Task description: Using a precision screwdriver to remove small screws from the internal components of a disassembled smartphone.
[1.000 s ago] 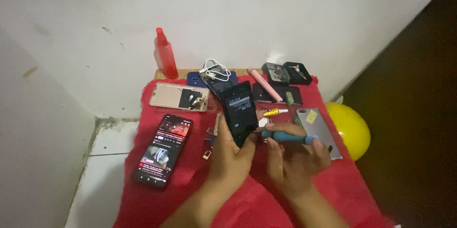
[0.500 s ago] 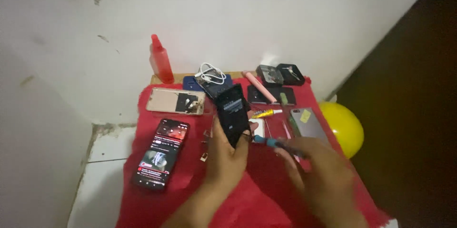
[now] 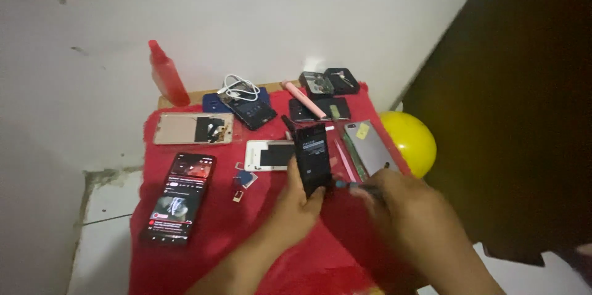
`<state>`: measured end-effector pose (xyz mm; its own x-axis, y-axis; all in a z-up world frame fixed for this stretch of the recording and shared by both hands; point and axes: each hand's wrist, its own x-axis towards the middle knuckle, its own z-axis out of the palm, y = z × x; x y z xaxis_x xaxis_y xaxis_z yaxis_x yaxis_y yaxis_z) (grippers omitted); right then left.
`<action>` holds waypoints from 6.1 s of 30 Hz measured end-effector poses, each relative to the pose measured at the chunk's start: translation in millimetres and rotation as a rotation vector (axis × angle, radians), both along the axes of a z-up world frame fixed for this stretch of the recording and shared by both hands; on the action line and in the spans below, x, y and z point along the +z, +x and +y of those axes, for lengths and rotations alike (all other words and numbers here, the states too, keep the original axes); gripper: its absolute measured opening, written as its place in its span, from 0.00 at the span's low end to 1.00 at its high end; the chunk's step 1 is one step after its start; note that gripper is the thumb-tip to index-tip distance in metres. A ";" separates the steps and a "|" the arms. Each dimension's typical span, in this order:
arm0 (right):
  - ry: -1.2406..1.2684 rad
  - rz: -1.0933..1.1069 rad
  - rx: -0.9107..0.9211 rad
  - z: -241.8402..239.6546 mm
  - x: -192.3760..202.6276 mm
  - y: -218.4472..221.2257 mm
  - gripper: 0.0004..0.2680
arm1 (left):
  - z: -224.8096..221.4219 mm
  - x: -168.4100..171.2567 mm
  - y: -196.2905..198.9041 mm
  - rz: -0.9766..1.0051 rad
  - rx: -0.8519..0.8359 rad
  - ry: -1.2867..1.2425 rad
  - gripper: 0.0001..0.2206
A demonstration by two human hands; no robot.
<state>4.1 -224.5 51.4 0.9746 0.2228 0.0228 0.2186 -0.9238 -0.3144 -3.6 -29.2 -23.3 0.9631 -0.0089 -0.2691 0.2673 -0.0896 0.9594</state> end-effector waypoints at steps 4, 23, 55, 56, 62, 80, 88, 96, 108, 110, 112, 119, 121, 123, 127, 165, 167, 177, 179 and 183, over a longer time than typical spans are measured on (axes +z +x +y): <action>-0.262 -0.260 0.121 -2.4 -7.3 11.0 0.18 | -4.3 -42.7 13.3 -0.216 0.011 -0.133 0.34; -0.069 0.158 0.050 -2.2 -2.5 3.7 0.10 | -3.2 -47.0 13.5 -0.272 -0.026 -0.306 0.36; -0.073 -0.101 0.148 -6.2 -34.8 3.2 0.12 | -5.7 -55.3 16.8 -0.436 -0.014 -0.292 0.32; 0.003 0.019 0.101 -3.0 -30.1 -0.3 0.11 | -4.3 -46.9 13.6 -0.399 -0.027 -0.215 0.32; 0.236 -0.058 0.187 0.9 -28.8 -1.8 0.09 | -4.3 -47.3 14.3 -0.387 0.006 -0.156 0.30; 0.119 0.110 0.042 16.1 -1.9 -3.6 0.08 | 4.6 -18.7 8.5 -0.220 0.025 -0.138 0.29; 0.315 -0.153 0.222 -6.5 -36.6 12.0 0.07 | 5.2 -31.3 16.4 -0.154 0.063 -0.044 0.25; 1.034 0.206 -0.175 -58.0 -38.8 16.3 0.08 | 16.0 29.3 -1.3 0.071 0.163 -0.215 0.28; 1.463 0.436 0.126 -54.7 -27.1 -3.4 0.19 | 20.2 34.3 -7.1 0.035 -0.107 -0.328 0.26; 1.487 0.447 0.123 -54.2 -26.8 -5.4 0.19 | 22.6 19.8 -4.8 -0.107 -0.141 -0.126 0.19; 1.510 0.459 0.123 -53.2 -25.3 -7.1 0.19 | 26.3 10.5 -3.7 -0.251 -0.169 0.074 0.14; 1.318 0.228 -0.112 -23.3 -7.5 14.6 0.07 | 32.3 -2.3 -1.5 -0.586 -0.272 0.918 0.16; 1.141 0.161 -0.385 -1.5 11.6 27.4 0.07 | 39.1 2.1 0.3 -0.641 -0.258 0.998 0.18; 1.108 0.211 -0.481 20.6 31.8 41.5 0.07 | 47.2 14.6 -0.2 -0.513 -0.359 1.010 0.20; 1.424 0.129 -0.298 20.8 -33.8 109.5 0.10 | 62.2 0.3 6.8 -0.885 0.026 1.018 0.11; 1.316 0.969 0.608 34.6 -76.4 69.8 0.16 | 31.5 44.8 -16.0 -0.578 0.205 0.151 0.20; 1.310 0.996 0.558 33.6 -71.3 67.2 0.19 | 28.9 32.9 -19.6 -0.669 0.184 0.146 0.21; 1.333 0.932 0.712 29.2 -63.9 51.9 0.19 | 27.1 45.7 -30.4 -1.034 0.140 0.290 0.18; 1.342 0.974 0.703 26.1 -67.4 50.8 0.18 | 26.4 46.4 -31.3 -1.060 0.153 0.301 0.16; 1.371 1.047 0.662 26.2 -62.7 47.7 0.20 | 22.4 40.4 -27.9 -1.177 0.158 0.147 0.18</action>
<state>51.8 -198.3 -11.3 0.4796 0.8774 0.0129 -0.3604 0.2104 -0.9088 -31.6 -6.8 17.0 0.6068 0.0890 0.7899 -0.7502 -0.2642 0.6061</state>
